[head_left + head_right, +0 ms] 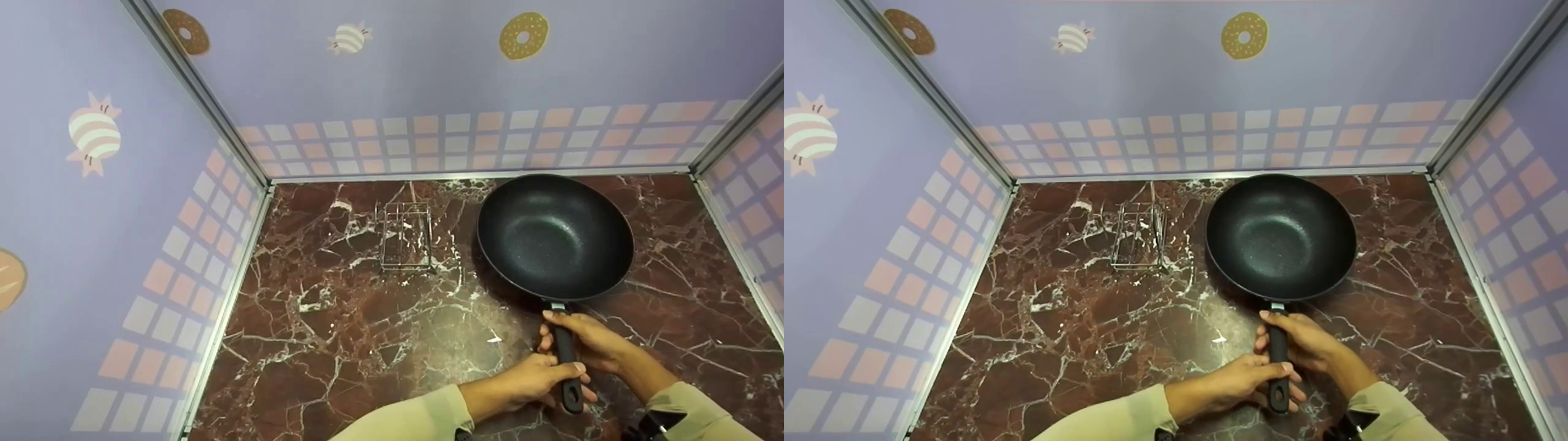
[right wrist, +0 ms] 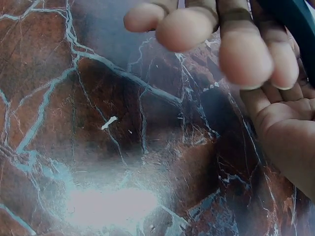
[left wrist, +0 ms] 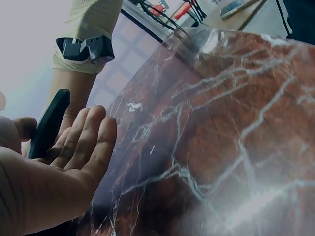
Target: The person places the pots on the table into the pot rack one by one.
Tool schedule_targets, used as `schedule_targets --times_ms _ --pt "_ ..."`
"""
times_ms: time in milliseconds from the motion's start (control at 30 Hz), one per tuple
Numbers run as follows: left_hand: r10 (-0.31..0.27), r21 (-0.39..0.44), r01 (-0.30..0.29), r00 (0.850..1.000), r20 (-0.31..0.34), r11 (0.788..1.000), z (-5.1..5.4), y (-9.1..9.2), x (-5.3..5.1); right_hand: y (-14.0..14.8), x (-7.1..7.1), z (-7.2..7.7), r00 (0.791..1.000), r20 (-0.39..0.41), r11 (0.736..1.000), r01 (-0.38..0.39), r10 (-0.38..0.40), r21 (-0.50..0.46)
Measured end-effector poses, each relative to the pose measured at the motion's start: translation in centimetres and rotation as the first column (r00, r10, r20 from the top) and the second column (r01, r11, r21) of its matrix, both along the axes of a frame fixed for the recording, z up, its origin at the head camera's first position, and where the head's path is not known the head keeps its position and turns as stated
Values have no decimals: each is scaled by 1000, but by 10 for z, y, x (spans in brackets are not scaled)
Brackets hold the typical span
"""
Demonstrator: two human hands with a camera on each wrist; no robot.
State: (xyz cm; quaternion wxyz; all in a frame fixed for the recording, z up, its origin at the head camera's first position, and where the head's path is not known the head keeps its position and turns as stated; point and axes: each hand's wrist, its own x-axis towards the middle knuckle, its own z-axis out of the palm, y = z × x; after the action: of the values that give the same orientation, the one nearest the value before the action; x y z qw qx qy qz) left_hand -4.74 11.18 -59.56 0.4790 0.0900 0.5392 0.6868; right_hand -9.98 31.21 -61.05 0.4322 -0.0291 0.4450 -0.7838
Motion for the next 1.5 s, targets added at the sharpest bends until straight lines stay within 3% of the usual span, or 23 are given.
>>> schedule_targets --times_ms 233,433,733,933,1200,1500 --pt "44 36 -48 993 107 998 0 3 -1 -1 0 -1 1000 -4 1000 -7 7 -24" --pt "85 62 -98 979 184 993 3 4 -1 -1 -2 -3 1000 -18 998 -2 1 -63" --pt "178 74 -210 934 309 975 3 8 5 -3 -4 -2 1000 -30 999 -9 8 -43" --pt "233 77 -277 905 355 958 3 9 9 -3 -3 -2 1000 10 986 -8 10 -167" --pt "230 84 -276 907 353 958 2 9 13 0 -1 -4 998 18 942 -50 59 -333" --pt "218 106 -267 916 336 958 5 7 13 0 -2 -2 997 31 932 -58 74 -357"
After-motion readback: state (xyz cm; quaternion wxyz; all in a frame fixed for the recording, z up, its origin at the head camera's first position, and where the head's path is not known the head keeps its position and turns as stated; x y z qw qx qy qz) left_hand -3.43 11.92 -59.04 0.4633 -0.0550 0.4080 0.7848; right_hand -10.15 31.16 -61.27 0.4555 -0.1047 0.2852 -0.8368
